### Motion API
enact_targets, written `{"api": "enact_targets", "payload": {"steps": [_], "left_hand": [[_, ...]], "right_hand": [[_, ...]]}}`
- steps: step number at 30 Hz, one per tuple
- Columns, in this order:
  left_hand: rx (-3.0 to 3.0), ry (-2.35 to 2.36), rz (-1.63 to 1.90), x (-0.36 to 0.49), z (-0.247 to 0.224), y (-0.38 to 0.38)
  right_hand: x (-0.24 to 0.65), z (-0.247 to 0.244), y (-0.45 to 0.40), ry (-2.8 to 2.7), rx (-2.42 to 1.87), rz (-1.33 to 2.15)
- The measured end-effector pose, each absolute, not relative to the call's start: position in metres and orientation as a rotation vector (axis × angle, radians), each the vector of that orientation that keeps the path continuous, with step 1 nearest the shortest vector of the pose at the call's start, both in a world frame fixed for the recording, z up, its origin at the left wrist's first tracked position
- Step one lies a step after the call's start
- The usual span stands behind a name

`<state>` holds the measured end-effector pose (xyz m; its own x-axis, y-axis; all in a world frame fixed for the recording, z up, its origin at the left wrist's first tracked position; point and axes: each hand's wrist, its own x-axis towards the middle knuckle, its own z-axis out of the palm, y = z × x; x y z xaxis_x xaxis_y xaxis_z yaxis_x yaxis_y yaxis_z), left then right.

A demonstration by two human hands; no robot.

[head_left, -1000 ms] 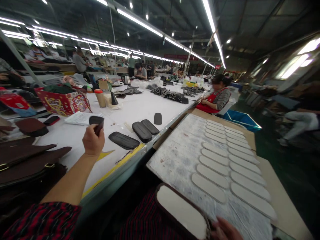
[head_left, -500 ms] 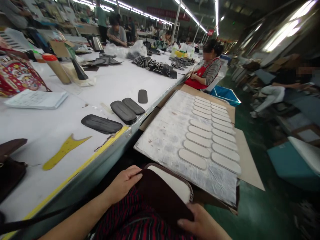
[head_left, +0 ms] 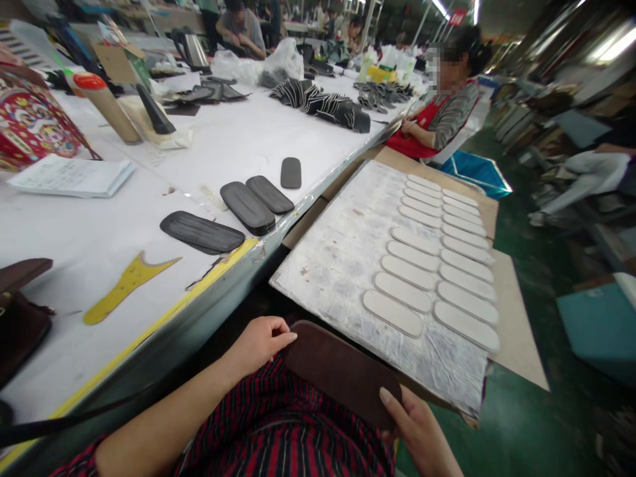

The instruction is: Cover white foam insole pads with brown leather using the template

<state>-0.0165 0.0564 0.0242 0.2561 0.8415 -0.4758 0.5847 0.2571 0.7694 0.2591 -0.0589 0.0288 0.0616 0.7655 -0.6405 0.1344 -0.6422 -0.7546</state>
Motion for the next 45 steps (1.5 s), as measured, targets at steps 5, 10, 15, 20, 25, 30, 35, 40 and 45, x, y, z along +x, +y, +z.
{"api": "enact_targets", "payload": {"steps": [5,10,15,20,25,30,35,40,45], "left_hand": [[1.445,1.472,0.264,-0.016,0.023,0.062],[1.348,1.451,0.264,-0.020,0.013,0.064],[1.321,1.400,0.273,-0.022,0.011,0.065],[1.306,1.382,0.265,-0.022,0.012,0.067],[1.312,1.367,0.271,-0.020,0.013,0.068],[1.297,1.370,0.284,-0.018,0.016,0.067],[1.289,1.402,0.283,-0.016,0.019,0.066],[1.316,1.405,0.283,-0.017,0.015,0.064],[1.328,1.411,0.280,-0.018,0.011,0.064]], "right_hand": [[0.259,0.026,-0.058,-0.885,-1.852,1.640],[0.259,0.025,-0.057,-0.897,-1.874,1.642],[0.261,0.022,-0.058,-0.877,-1.861,1.648],[0.262,0.025,-0.058,-0.845,-1.830,1.670],[0.262,0.029,-0.058,-0.873,-1.855,1.657],[0.261,0.029,-0.059,-0.908,-1.892,1.612],[0.260,0.031,-0.058,-0.939,-1.910,1.606],[0.261,0.029,-0.057,-0.922,-1.898,1.625],[0.260,0.025,-0.056,-0.880,-1.882,1.631]]}}
